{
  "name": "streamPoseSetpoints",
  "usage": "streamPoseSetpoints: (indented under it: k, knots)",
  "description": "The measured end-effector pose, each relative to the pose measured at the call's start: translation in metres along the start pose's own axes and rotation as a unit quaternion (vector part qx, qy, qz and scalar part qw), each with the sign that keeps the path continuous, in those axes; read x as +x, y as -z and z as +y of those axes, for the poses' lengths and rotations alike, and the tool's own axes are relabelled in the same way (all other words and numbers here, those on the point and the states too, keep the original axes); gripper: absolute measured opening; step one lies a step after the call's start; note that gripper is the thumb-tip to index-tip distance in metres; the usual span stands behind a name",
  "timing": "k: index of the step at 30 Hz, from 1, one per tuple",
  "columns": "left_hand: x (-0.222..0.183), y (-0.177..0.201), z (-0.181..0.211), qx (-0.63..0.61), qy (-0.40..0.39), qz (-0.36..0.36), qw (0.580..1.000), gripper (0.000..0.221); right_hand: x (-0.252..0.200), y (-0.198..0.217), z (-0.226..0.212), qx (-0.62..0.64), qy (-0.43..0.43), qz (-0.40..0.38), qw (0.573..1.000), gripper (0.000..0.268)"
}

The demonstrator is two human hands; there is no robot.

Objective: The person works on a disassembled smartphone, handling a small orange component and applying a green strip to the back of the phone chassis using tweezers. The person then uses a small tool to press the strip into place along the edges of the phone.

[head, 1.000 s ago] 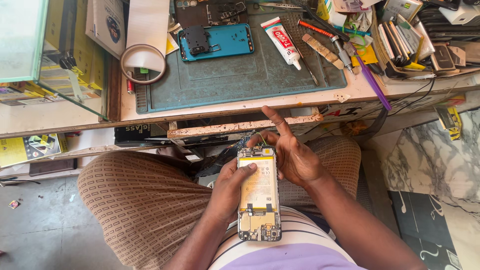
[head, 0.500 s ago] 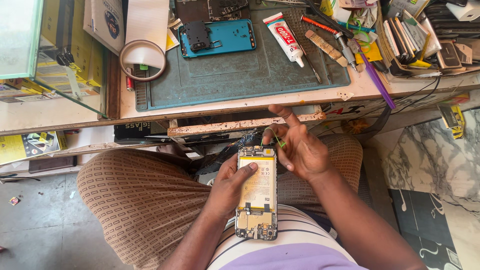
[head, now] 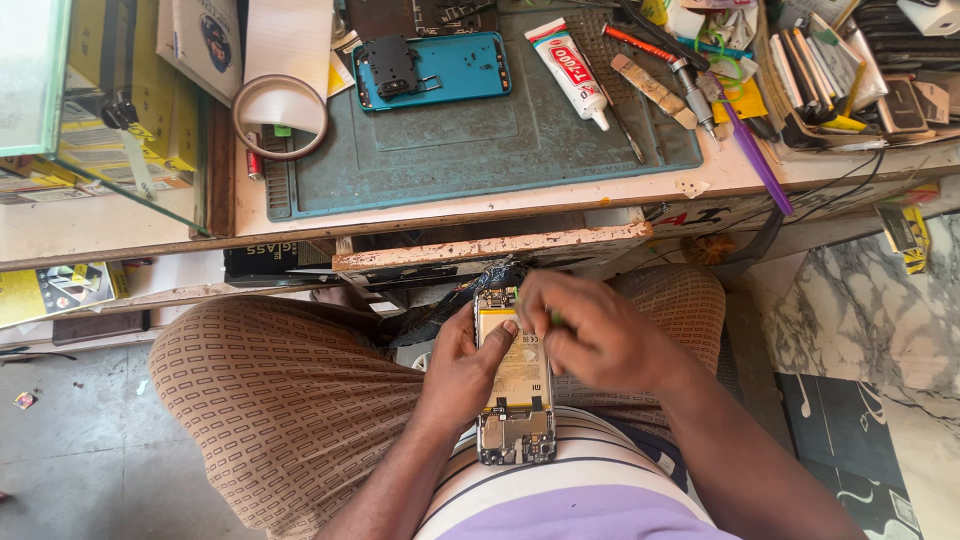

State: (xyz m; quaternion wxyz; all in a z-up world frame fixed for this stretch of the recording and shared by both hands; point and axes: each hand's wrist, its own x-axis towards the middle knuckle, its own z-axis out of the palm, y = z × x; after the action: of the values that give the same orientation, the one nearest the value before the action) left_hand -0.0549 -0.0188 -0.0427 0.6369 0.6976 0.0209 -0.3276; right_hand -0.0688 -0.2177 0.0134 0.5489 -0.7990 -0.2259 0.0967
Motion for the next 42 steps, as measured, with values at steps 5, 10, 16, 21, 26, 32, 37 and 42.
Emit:
streamPoseSetpoints:
  k: [5, 10, 16, 21, 26, 32, 37, 42]
  knots:
    - [0.008, 0.001, -0.004, -0.201, -0.033, 0.015, 0.979, 0.032, -0.018, -0.015, -0.03, -0.215, 0.038, -0.062, 0.974, 0.02]
    - [0.013, 0.005, -0.008, -0.251, -0.062, 0.045, 0.965, 0.03, -0.033, -0.03, -0.059, -0.233, 0.058, -0.098, 0.966, 0.025]
    - [0.017, 0.018, 0.002, -0.269, -0.058, 0.116, 0.954, 0.028, -0.049, -0.031, -0.068, -0.219, 0.061, -0.094, 0.969, 0.027]
    - [0.014, 0.029, 0.005, -0.297, -0.096, 0.123, 0.942, 0.026, -0.06, -0.043, -0.059, -0.194, 0.091, -0.052, 0.975, 0.027]
    - [0.012, 0.028, 0.017, -0.312, -0.104, 0.127, 0.936, 0.027, -0.059, -0.051, -0.046, -0.193, 0.113, -0.005, 0.975, 0.02]
    - [0.01, 0.028, 0.022, -0.308, -0.099, 0.139, 0.936, 0.029, -0.054, -0.056, -0.025, -0.145, 0.07, 0.043, 0.986, 0.022]
    - [0.009, 0.025, 0.023, -0.331, -0.11, 0.124, 0.929, 0.03, -0.055, -0.06, -0.015, -0.108, 0.027, 0.048, 0.993, 0.019]
    - [0.008, 0.024, 0.026, -0.368, -0.165, 0.107, 0.909, 0.029, -0.063, -0.06, -0.012, -0.104, 0.033, 0.065, 0.992, 0.023]
